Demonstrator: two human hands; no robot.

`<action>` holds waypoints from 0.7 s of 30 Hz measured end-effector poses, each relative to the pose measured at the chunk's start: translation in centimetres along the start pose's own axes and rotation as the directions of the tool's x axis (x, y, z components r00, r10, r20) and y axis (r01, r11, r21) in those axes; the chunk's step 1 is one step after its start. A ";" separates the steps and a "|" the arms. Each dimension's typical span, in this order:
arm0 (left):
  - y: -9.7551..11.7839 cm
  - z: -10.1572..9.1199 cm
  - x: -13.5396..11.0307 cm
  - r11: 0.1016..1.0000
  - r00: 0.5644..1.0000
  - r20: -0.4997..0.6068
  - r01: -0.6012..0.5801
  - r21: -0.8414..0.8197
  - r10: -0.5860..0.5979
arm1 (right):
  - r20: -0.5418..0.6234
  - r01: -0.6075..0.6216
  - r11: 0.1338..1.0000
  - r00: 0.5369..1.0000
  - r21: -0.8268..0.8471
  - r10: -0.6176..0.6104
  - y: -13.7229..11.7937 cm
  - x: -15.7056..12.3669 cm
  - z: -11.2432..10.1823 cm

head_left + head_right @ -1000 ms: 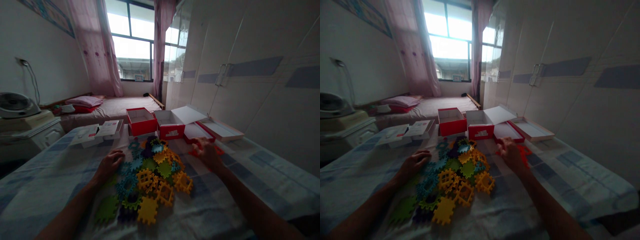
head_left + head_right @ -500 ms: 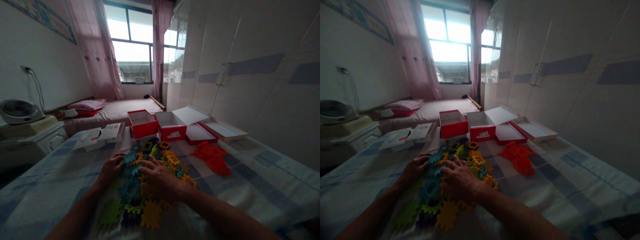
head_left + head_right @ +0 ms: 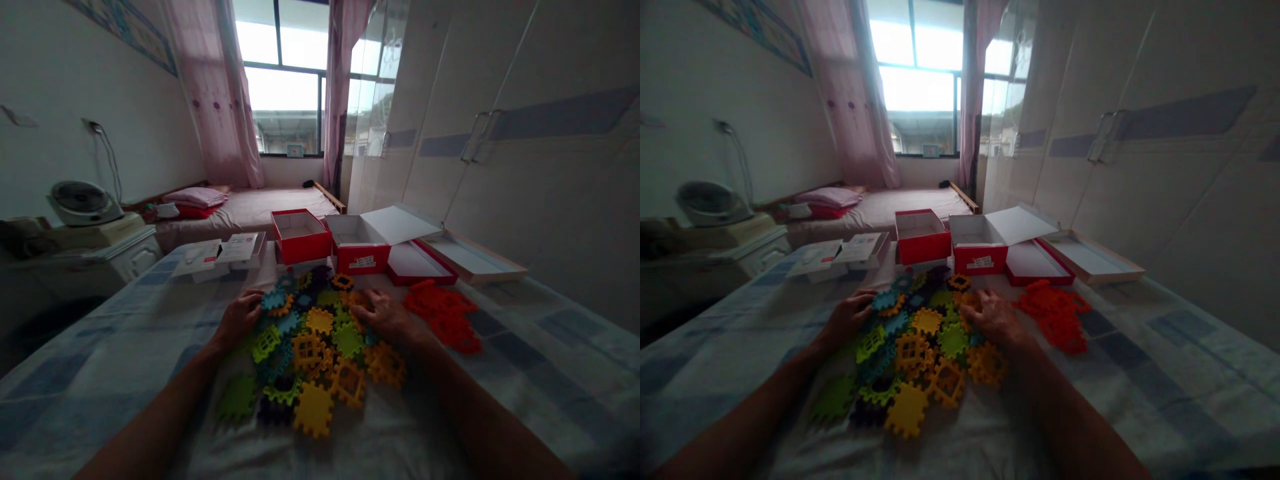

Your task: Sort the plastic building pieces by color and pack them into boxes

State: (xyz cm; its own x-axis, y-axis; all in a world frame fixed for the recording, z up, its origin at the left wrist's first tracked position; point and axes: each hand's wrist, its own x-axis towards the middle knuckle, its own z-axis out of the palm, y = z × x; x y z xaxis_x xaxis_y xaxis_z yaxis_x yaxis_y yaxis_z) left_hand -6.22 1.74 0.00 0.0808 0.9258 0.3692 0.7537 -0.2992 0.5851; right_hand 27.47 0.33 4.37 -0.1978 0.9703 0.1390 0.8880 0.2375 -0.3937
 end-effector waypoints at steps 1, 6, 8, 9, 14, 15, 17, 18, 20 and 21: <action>0.0 0.0 0.0 1.000 1.000 0.001 0.001 0.001 -0.001 | 0.033 0.007 1.000 0.999 0.020 -0.008 0.2 0.0 0.0; 0.1 -0.1 -0.1 1.000 1.000 0.004 0.002 0.008 -0.002 | -0.007 0.073 0.974 0.997 0.216 -0.073 1.0 0.6 0.2; 0.1 -0.1 -0.1 1.000 1.000 0.006 0.003 0.008 -0.003 | -0.086 0.041 0.949 0.996 0.312 -0.014 1.5 1.1 0.3; 0.0 -0.2 -0.1 1.000 1.000 0.009 0.002 0.008 -0.002 | -0.127 0.020 0.938 0.992 0.346 0.025 1.7 1.3 0.3; -0.1 -0.1 0.0 1.000 1.000 0.015 -0.009 0.014 0.009 | -0.202 0.009 0.910 0.976 0.415 0.083 2.2 1.9 0.2; -0.1 -0.1 0.0 1.000 1.000 0.014 -0.009 0.013 0.009 | -0.194 0.018 0.902 0.978 0.431 0.073 2.2 2.0 0.2; -0.1 -0.1 0.0 1.000 1.000 0.012 -0.008 0.011 0.008 | -0.179 0.016 0.889 0.981 0.458 0.075 2.4 2.0 0.3; -0.1 0.0 0.0 1.000 1.000 0.010 -0.008 0.011 0.008 | -0.175 0.007 0.883 0.981 0.470 0.085 2.6 2.1 0.4; -0.2 0.0 0.1 1.000 1.000 0.006 -0.008 0.009 0.008 | -0.158 -0.008 0.873 0.983 0.487 0.097 3.1 2.2 0.6; -0.2 0.0 0.1 1.000 1.000 0.005 -0.008 0.006 0.008 | -0.141 -0.010 0.870 0.986 0.493 0.091 3.3 2.2 0.6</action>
State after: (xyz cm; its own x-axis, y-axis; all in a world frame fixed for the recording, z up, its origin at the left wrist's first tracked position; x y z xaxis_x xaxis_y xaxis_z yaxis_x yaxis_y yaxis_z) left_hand -6.37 1.85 -0.07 0.0904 0.9244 0.3705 0.7572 -0.3055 0.5773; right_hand 29.72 3.31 2.79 -0.0558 0.9718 0.2293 0.5695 0.2196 -0.7921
